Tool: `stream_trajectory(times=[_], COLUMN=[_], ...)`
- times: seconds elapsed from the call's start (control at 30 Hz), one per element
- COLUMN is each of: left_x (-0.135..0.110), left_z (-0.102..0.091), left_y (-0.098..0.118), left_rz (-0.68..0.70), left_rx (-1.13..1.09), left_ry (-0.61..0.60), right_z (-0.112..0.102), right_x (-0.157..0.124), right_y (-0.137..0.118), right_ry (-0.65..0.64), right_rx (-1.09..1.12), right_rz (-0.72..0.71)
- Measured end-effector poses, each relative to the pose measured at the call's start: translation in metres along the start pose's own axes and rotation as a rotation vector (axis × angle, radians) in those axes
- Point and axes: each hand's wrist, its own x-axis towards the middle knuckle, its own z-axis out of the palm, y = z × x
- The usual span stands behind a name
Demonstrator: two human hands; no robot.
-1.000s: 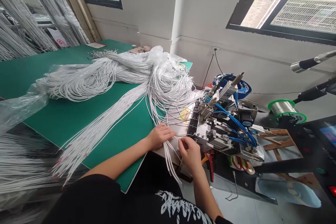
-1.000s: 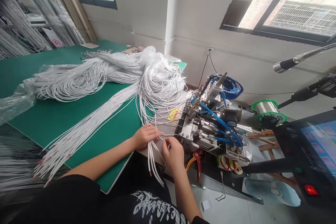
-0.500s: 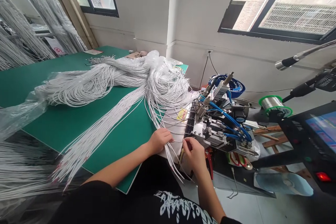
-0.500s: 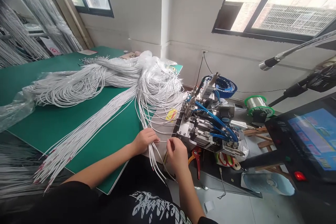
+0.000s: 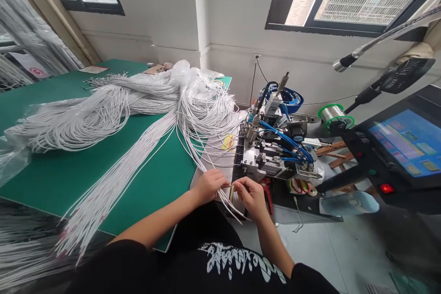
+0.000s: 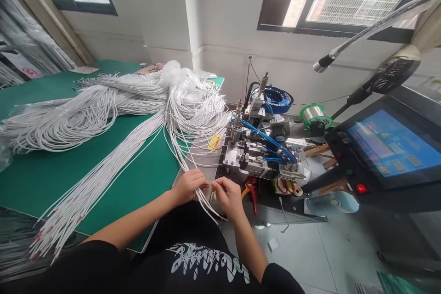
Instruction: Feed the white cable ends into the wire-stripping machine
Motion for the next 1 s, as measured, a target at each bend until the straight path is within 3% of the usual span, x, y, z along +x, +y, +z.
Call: stream_trajectory(times=[0.1,0.3,0.53,0.8,1.0], left_x=[0.003,0.01,0.022,0.024,0.029], left_z=[0.004,0.017,0.03,0.031,0.031], left_y=[-0.005,-0.013,-0.02,-0.019,-0.015], left_rz=[0.006,0.001,0.153,0.148,0.185], left_rx=[-0.034,-0.025,0.082,0.142,0.223], left_ry=[-0.011,-0.034,-0.114,-0.169,-0.257], right_z=[-0.002,-0.023,-0.035,-0.032,-0.028], right_x=[0.003,0.0,-0.003,0.005,0.01], right_y=[0.0,0.018,0.047,0.066,0.076], right_ry=[0.038,0.251,0.223,0.214,0.197], right_rx=[-0.058,-0.321,-0.432,-0.266,0.071], right_rz=[-0.054,-0.071,0.054,0.107,0.212])
